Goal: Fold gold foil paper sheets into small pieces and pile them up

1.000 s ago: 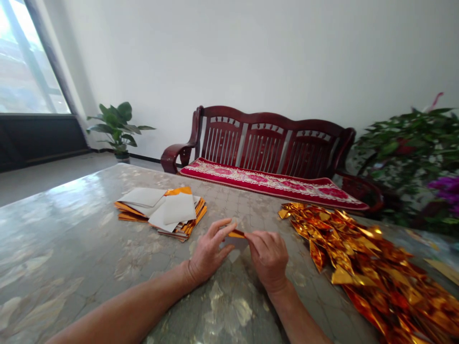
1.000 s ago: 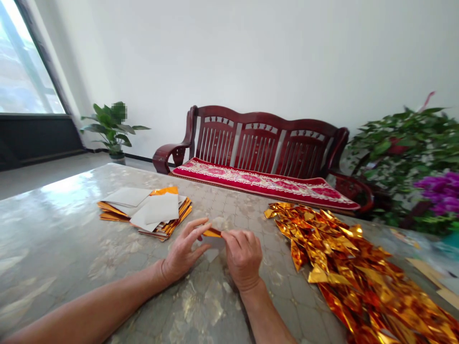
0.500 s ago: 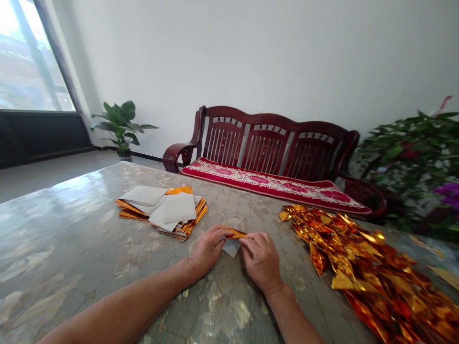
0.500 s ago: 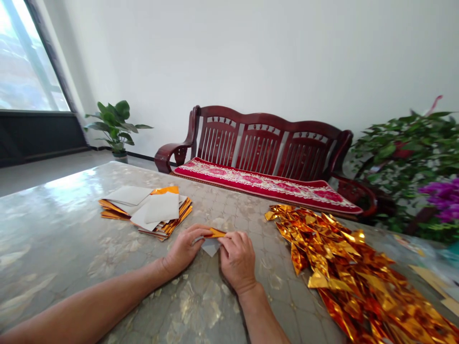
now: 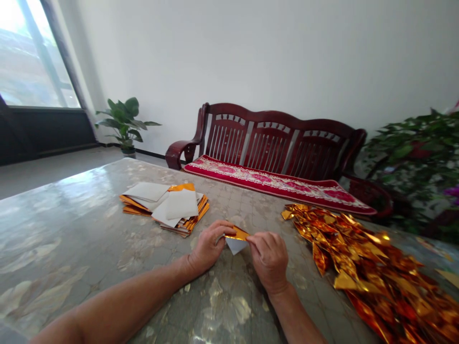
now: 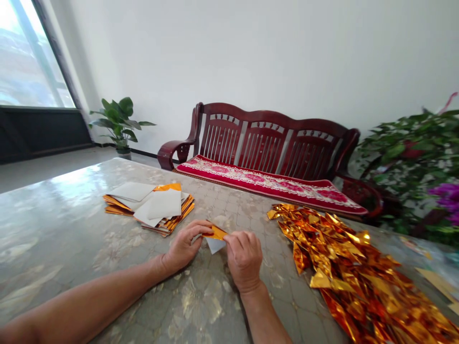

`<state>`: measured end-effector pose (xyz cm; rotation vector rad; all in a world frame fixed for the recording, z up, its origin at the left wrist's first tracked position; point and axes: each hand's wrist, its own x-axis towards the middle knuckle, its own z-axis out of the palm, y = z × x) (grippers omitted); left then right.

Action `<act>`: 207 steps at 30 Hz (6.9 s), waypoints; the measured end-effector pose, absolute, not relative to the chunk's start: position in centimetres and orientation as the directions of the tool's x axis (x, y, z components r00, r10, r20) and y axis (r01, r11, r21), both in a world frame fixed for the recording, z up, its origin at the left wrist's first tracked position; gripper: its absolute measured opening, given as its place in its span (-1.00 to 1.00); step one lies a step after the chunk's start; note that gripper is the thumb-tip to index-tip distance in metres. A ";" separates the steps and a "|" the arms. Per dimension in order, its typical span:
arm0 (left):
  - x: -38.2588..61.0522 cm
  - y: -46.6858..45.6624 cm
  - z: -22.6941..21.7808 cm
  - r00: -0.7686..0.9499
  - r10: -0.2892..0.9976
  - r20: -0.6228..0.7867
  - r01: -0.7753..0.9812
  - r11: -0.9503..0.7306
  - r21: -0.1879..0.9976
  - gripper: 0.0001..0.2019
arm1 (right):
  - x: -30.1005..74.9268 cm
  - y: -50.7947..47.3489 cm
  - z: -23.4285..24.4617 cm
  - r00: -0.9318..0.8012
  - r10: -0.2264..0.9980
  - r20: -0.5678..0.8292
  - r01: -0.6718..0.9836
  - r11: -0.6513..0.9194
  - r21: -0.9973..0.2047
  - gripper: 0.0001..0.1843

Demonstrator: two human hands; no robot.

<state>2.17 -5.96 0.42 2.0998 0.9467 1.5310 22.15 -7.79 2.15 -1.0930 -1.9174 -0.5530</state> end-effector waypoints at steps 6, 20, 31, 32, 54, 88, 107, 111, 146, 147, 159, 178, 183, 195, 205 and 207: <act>2.3 -6.2 0.6 0.288 0.690 0.664 0.354 -0.721 0.595 -0.60 | 22.0 -8.0 2.1 -0.300 0.429 0.852 0.857 0.514 0.043 -0.82; 1.7 -5.1 -0.1 0.323 0.703 0.633 0.483 -0.698 0.529 -0.81 | 22.3 -7.6 2.0 -0.381 0.516 0.767 0.795 0.606 -0.012 -0.80; 1.3 -5.1 0.9 0.480 0.792 0.378 0.761 -0.590 0.269 -0.81 | 22.6 -6.8 0.4 -0.427 0.770 0.473 0.768 0.585 -0.259 -0.84; 1.3 -5.0 0.8 0.472 0.802 0.366 0.766 -0.579 0.280 -0.80 | 22.6 -6.8 0.4 -0.416 0.783 0.463 0.773 0.573 -0.274 -0.83; 1.5 -3.3 0.5 0.318 0.930 0.185 0.757 -0.366 0.541 -0.78 | 22.8 -5.8 0.4 -0.246 0.913 0.326 0.835 0.371 -0.407 -0.77; 2.2 -3.9 1.6 0.343 0.922 0.182 0.771 -0.387 0.506 -0.78 | 22.5 -5.8 0.8 -0.185 0.940 0.287 0.870 0.293 -0.397 -0.79; 2.0 -3.7 1.2 0.378 0.907 0.188 0.739 -0.417 0.528 -0.80 | 22.4 -5.7 0.8 -0.157 0.949 0.274 0.886 0.258 -0.386 -0.80; 2.2 -3.8 1.4 0.381 0.909 0.167 0.765 -0.412 0.495 -0.80 | 22.5 -5.6 0.8 -0.150 0.952 0.266 0.889 0.247 -0.385 -0.80; 2.5 -4.1 1.4 0.277 0.947 0.165 0.831 -0.322 0.453 -0.90 | 22.1 -5.9 1.3 -0.177 0.952 0.249 0.911 0.254 -0.325 -0.87; 2.5 -4.1 1.3 0.278 0.946 0.166 0.831 -0.324 0.453 -0.91 | 22.1 -6.0 1.3 -0.177 0.952 0.249 0.912 0.254 -0.323 -0.87; 2.7 -4.6 1.2 0.340 0.895 0.288 0.855 -0.422 0.302 -0.88 | 21.9 -6.1 0.6 -0.167 0.945 0.281 0.932 0.245 -0.269 -0.91; 3.5 -8.3 0.9 0.686 0.714 0.140 0.727 -0.675 -0.126 -0.60 | 21.4 -6.6 0.4 -0.072 0.947 0.312 0.988 0.111 -0.110 -0.88; 3.5 -8.5 0.7 0.678 0.723 0.135 0.734 -0.654 -0.183 -0.56 | 21.4 -6.5 0.5 -0.035 0.956 0.290 0.978 0.092 -0.186 -0.84; 3.8 -8.9 1.8 0.653 0.752 0.094 0.754 -0.633 -0.176 -0.54 | 23.8 -5.3 -0.4 -0.033 0.961 0.275 0.914 0.140 -0.380 -0.66; 3.8 -8.9 0.8 0.644 0.752 0.143 0.765 -0.630 -0.133 -0.54 | 21.7 -11.1 0.3 -0.439 0.867 0.237 0.856 0.484 -0.181 -0.37; 3.6 -8.8 0.6 0.655 0.741 0.145 0.755 -0.643 -0.126 -0.54 | 20.9 -11.5 0.3 -0.428 0.883 0.192 0.878 0.457 -0.145 -0.35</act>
